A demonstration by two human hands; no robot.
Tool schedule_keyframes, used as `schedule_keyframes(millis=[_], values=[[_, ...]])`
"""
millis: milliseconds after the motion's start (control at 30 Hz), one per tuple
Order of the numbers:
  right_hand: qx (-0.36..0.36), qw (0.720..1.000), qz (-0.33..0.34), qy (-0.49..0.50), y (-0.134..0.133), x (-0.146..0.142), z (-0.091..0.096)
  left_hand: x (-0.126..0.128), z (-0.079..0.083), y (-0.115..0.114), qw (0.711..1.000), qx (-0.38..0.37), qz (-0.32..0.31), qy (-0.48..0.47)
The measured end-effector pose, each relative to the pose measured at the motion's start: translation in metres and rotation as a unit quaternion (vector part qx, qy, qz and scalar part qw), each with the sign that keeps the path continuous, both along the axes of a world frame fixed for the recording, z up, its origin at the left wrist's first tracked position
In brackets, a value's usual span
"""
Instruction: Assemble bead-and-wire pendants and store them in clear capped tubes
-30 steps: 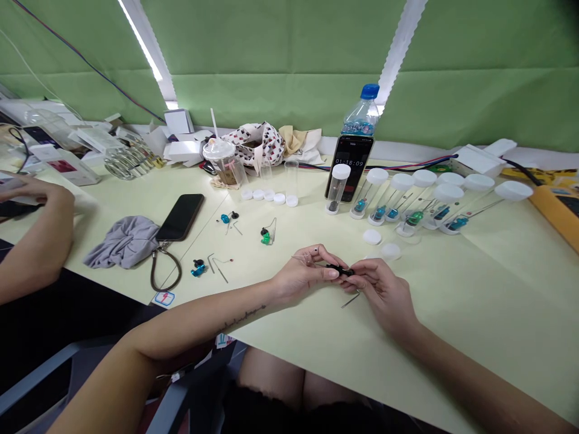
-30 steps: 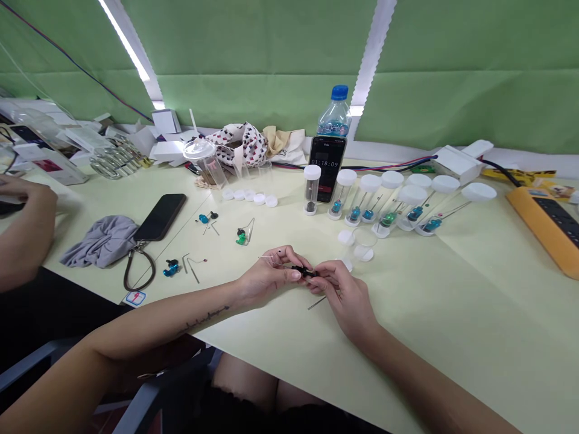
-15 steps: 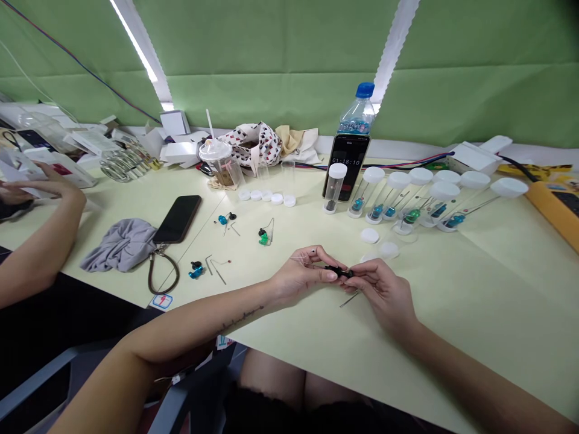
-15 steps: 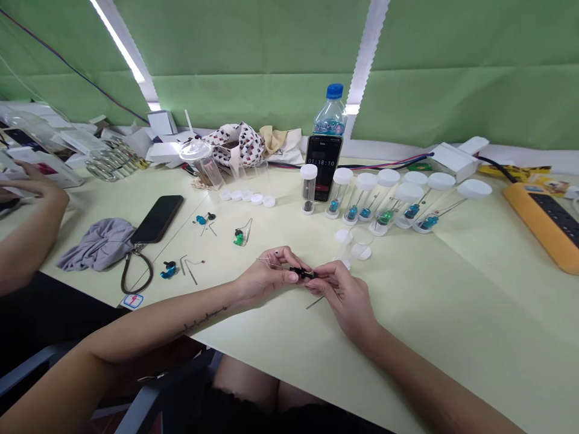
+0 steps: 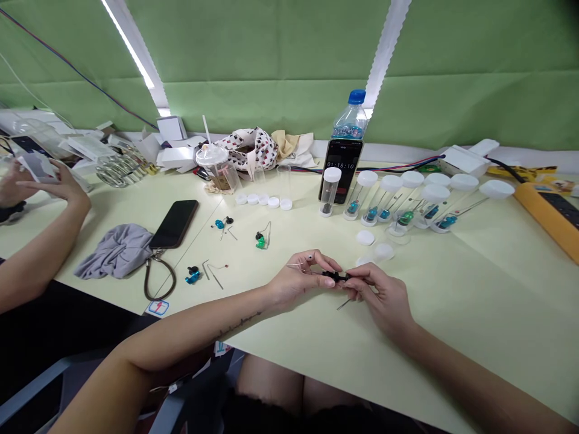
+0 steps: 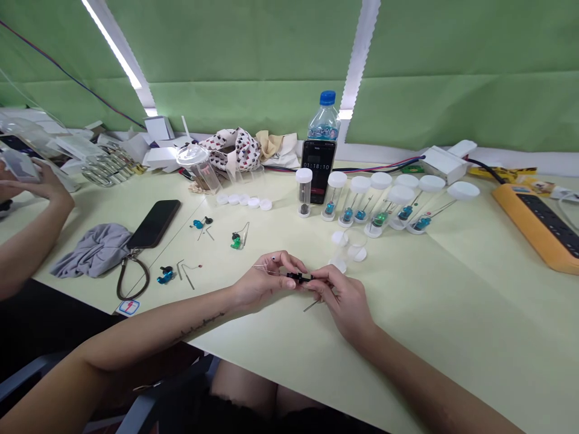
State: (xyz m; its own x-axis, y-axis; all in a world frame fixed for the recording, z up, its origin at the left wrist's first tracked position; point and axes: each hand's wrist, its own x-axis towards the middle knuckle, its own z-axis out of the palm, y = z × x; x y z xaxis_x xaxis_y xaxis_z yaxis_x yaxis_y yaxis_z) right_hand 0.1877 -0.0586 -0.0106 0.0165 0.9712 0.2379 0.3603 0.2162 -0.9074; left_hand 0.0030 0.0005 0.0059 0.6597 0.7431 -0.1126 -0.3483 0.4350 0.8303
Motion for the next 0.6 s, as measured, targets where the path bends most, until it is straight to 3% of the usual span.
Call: schedule_keyframes(millis=[300,600], values=[[-0.028,0.999,0.017,0.009,-0.0017,0.0013,-0.0056,0.0002,-0.0046,0.0017,0.999,-0.009,-0.020,-0.026],[0.026,0.999,0.017,0.011,-0.0073,-0.0026,-0.0067,-0.0008,-0.0033,0.0001,0.999,-0.010,-0.016,-0.028]])
